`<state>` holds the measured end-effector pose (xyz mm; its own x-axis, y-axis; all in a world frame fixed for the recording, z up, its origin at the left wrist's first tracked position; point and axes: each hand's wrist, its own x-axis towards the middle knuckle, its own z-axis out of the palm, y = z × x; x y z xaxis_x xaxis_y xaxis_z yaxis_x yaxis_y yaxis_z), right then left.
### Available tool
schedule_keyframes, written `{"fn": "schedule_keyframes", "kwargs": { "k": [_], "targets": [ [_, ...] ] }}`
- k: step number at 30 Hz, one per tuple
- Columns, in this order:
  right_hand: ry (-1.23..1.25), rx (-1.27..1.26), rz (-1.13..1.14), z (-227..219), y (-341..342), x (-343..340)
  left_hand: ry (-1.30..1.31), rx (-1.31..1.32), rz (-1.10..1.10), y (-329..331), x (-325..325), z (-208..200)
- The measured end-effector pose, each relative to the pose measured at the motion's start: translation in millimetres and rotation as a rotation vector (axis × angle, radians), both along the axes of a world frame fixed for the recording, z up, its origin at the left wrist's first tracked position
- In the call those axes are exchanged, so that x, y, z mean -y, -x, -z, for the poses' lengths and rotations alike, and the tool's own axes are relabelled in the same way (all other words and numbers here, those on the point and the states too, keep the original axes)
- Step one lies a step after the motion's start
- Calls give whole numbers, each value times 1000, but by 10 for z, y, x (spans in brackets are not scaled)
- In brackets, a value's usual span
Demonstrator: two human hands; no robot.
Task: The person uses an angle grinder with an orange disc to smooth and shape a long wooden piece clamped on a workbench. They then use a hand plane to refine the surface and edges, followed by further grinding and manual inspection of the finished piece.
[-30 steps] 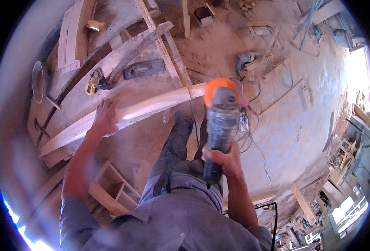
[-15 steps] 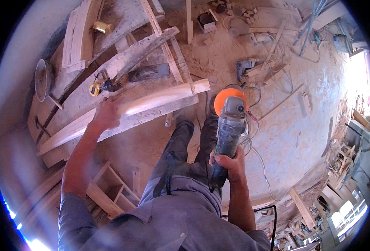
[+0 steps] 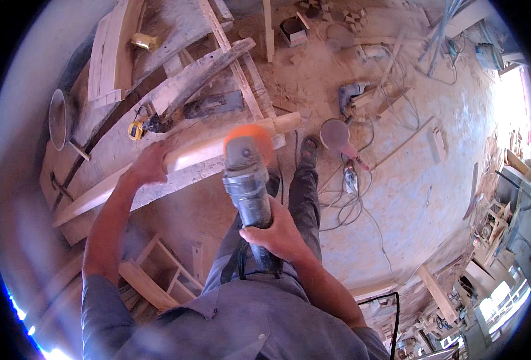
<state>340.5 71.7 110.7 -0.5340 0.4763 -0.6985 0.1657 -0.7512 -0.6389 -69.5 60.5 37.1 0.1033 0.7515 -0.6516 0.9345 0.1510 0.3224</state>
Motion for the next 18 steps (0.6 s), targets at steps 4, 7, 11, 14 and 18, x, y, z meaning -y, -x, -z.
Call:
{"fn": "schedule_keyframes", "kwargs": {
  "k": [4,7,11,14,18],
  "targets": [
    [20,58,7,63,-41,3,63,-3,-65,-117,-23,-113],
    [77,110,214,-159,-142,-202,10,-49,-102,-218,30,-164],
    [-1,206,350,-180,-524,-311,-5,-25,-59,-171,109,-151],
    [27,157,419,-246,-725,-380,-57,-45,-42,-217,151,-134],
    [-1,147,442,-202,-832,-339,-85,-66,-41,-296,134,-76]
  ]
}}
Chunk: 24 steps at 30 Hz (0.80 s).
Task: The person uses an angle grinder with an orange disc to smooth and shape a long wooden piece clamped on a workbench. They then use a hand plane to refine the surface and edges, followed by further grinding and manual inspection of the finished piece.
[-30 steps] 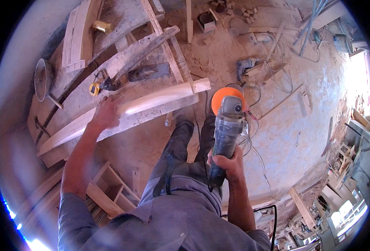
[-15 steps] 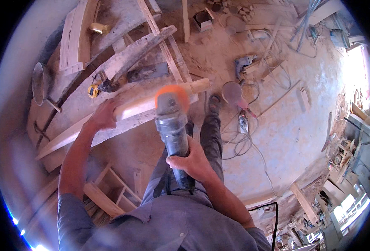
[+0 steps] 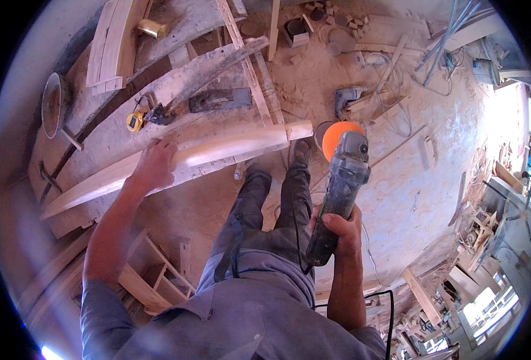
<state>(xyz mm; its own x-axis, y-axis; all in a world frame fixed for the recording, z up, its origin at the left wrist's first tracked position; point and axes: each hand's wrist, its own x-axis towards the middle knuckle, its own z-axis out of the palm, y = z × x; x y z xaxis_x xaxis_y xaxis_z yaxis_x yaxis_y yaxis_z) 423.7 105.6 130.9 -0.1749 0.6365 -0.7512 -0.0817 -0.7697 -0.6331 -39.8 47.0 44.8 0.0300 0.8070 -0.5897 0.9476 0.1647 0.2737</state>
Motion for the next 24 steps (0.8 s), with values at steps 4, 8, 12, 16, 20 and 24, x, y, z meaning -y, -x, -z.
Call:
{"fn": "schedule_keyframes", "kwargs": {
  "k": [4,8,12,16,20,24],
  "targets": [
    [1,-9,32,36,-20,63,1,32,-12,32,-34,-15],
    [15,-46,43,67,-55,86,108,135,-45,143,-251,-108],
    [7,-71,61,112,-90,93,198,87,-105,272,-464,-80],
    [17,-67,69,137,-123,105,-9,70,-100,348,-131,178],
    [29,-55,58,161,-177,132,-58,72,-118,-32,68,116],
    [40,-37,31,162,-220,112,-124,75,-192,-138,171,114]
  ]
}}
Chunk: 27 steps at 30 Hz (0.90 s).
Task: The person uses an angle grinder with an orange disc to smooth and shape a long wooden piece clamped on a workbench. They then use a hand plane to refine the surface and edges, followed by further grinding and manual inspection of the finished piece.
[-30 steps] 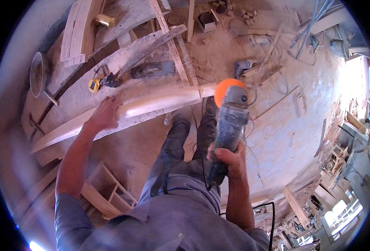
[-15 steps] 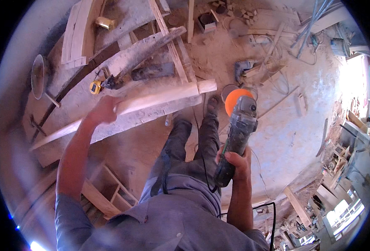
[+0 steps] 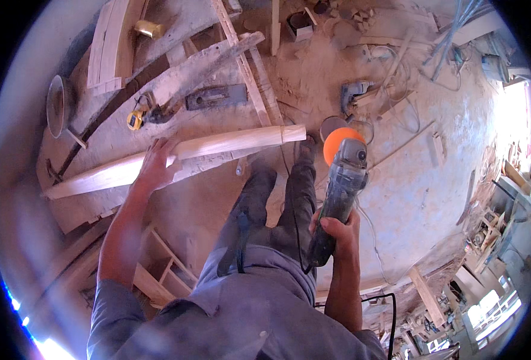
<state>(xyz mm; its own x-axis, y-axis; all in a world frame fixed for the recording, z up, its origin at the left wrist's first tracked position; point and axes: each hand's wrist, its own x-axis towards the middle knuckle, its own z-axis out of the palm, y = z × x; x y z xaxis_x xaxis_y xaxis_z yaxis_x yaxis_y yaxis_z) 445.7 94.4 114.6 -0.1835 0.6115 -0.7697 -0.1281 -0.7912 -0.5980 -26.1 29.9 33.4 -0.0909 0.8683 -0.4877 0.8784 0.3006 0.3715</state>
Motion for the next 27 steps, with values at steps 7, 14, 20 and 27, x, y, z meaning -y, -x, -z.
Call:
{"fn": "schedule_keyframes", "kwargs": {
  "k": [7,14,20,27],
  "targets": [
    [10,45,-64,90,-36,50,-30,-39,-45,-99,29,-66],
    [34,-48,-243,188,184,156,-219,-135,38,-190,97,-35],
    [-49,-124,-475,381,643,354,-263,-154,5,-199,216,163],
    [-20,-169,-515,396,941,354,-207,-159,14,-185,215,209]
  ]
}}
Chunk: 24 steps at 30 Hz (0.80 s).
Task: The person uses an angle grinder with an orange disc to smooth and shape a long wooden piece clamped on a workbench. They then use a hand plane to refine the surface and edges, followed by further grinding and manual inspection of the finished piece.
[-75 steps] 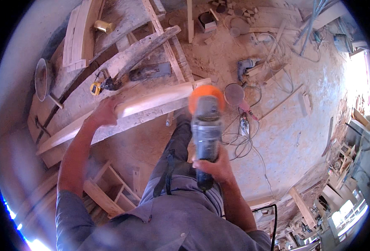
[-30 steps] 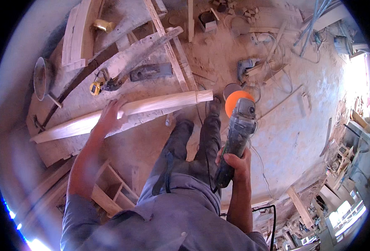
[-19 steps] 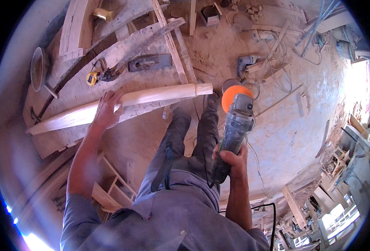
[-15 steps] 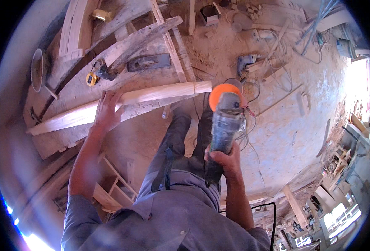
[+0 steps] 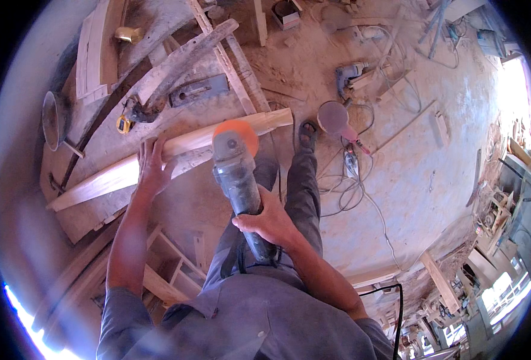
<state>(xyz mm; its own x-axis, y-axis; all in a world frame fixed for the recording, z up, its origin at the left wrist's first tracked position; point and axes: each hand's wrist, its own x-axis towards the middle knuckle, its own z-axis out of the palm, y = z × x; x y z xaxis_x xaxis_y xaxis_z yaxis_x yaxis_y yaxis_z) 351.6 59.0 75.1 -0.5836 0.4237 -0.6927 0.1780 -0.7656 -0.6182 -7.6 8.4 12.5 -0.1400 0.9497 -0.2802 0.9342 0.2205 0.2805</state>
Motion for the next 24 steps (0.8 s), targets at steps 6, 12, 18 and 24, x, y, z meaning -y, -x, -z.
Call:
{"fn": "schedule_keyframes", "kwargs": {
  "k": [6,12,18,24],
  "targets": [
    [181,12,132,-239,-89,-282,70,36,-4,52,-37,-72],
    [152,-45,103,-175,192,-194,131,41,-40,28,-68,-100],
    [214,36,168,-312,184,-392,101,50,-41,36,-23,-63],
    [277,1,158,-422,278,-597,55,-23,-15,-20,-52,-44]
  ]
}}
